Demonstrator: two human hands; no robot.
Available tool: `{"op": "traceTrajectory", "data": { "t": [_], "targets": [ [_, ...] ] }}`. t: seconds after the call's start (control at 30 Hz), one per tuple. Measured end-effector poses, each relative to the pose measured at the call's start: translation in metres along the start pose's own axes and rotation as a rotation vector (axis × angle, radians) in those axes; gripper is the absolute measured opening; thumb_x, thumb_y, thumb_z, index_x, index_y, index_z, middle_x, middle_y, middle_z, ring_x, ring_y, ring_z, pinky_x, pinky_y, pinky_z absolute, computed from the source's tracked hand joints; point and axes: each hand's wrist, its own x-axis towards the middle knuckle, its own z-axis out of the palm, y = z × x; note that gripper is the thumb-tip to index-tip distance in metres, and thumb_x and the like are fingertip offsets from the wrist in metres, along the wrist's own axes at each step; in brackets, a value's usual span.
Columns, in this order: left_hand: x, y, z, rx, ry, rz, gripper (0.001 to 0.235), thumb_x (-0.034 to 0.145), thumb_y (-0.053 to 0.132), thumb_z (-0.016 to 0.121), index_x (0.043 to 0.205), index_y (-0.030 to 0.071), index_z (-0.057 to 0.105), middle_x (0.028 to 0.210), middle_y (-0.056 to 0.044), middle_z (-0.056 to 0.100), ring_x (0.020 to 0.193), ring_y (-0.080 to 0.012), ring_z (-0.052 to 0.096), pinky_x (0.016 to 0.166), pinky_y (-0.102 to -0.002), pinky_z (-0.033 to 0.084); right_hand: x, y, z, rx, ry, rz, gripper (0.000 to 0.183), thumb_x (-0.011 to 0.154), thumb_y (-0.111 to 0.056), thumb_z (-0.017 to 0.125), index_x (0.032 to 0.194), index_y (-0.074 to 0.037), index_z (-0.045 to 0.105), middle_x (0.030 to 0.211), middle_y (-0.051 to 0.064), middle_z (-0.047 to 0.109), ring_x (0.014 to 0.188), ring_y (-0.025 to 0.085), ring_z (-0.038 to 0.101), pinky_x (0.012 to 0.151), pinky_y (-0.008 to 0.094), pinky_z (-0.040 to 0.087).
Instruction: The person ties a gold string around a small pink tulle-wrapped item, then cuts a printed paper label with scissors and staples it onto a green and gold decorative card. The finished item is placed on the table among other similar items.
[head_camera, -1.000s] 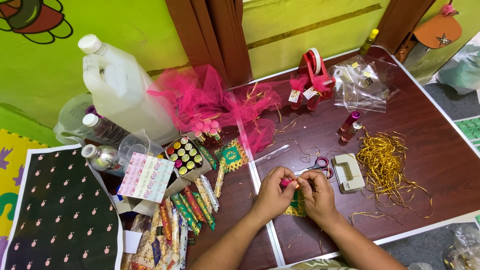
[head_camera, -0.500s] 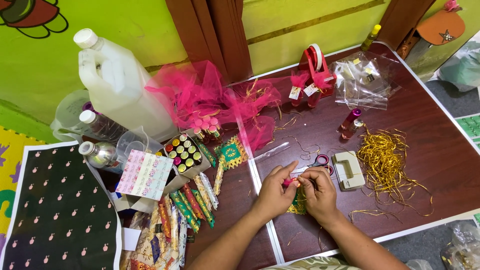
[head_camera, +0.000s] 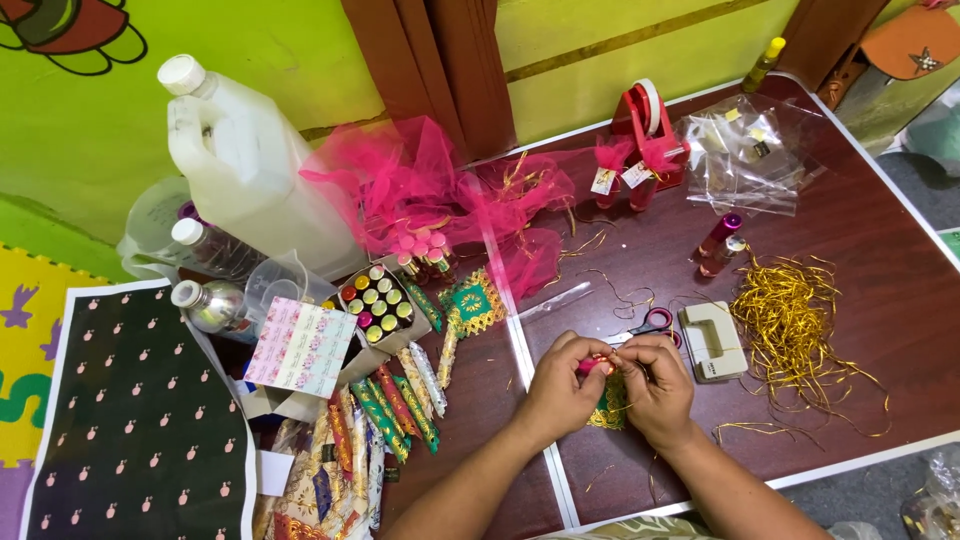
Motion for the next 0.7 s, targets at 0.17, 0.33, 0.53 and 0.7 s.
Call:
{"op": "traceTrajectory", "data": {
  "t": [0.17, 0.33, 0.53, 0.7],
  "targets": [
    [-0.002, -0.005, 0.003, -0.01, -0.019, -0.029, 0.032, 0.097, 0.01, 0.062, 0.128, 0.006, 0.071, 0.095, -0.003, 0.049, 0.071, -0.0123, 0.051, 0.059, -0.025, 0.046, -0.001, 0.004, -0.001, 0.011, 0.006, -0.011, 0.007, 0.096, -0.006, 0.068, 0.101, -0.001, 0.068, 0.098, 0.013, 0.064, 0.092, 0.022, 0.064, 0.083, 0.03, 0.055],
    [-0.002, -0.006, 0.002, -0.01, -0.034, 0.012, 0.05, 0.098, 0.008, 0.06, 0.148, 0.012, 0.057, 0.09, 0.002, 0.039, 0.071, -0.0113, 0.044, 0.062, -0.026, 0.043, 0.003, -0.002, -0.001, 0.001, 0.002, -0.019, 0.006, 0.095, -0.005, 0.068, 0.1, -0.001, 0.067, 0.098, 0.014, 0.065, 0.092, 0.023, 0.064, 0.084, 0.031, 0.054],
    [-0.003, -0.003, 0.003, -0.057, 0.111, 0.183, 0.046, 0.088, -0.002, 0.068, 0.134, 0.002, 0.063, 0.076, -0.01, 0.049, 0.053, -0.0196, 0.049, 0.045, -0.03, 0.042, 0.007, -0.002, 0.002, 0.022, 0.077, -0.005, 0.006, 0.089, 0.004, 0.074, 0.089, -0.002, 0.073, 0.086, 0.013, 0.067, 0.076, 0.026, 0.069, 0.072, 0.036, 0.055],
    [-0.003, 0.005, 0.004, 0.021, 0.144, 0.199, 0.018, 0.087, 0.003, 0.072, 0.104, 0.007, 0.067, 0.081, -0.013, 0.058, 0.07, -0.0333, 0.063, 0.06, -0.037, 0.053, 0.005, 0.001, 0.0, 0.023, 0.079, -0.013, 0.006, 0.089, 0.004, 0.074, 0.089, -0.002, 0.074, 0.086, 0.011, 0.066, 0.077, 0.024, 0.069, 0.073, 0.034, 0.055]
  ]
}}
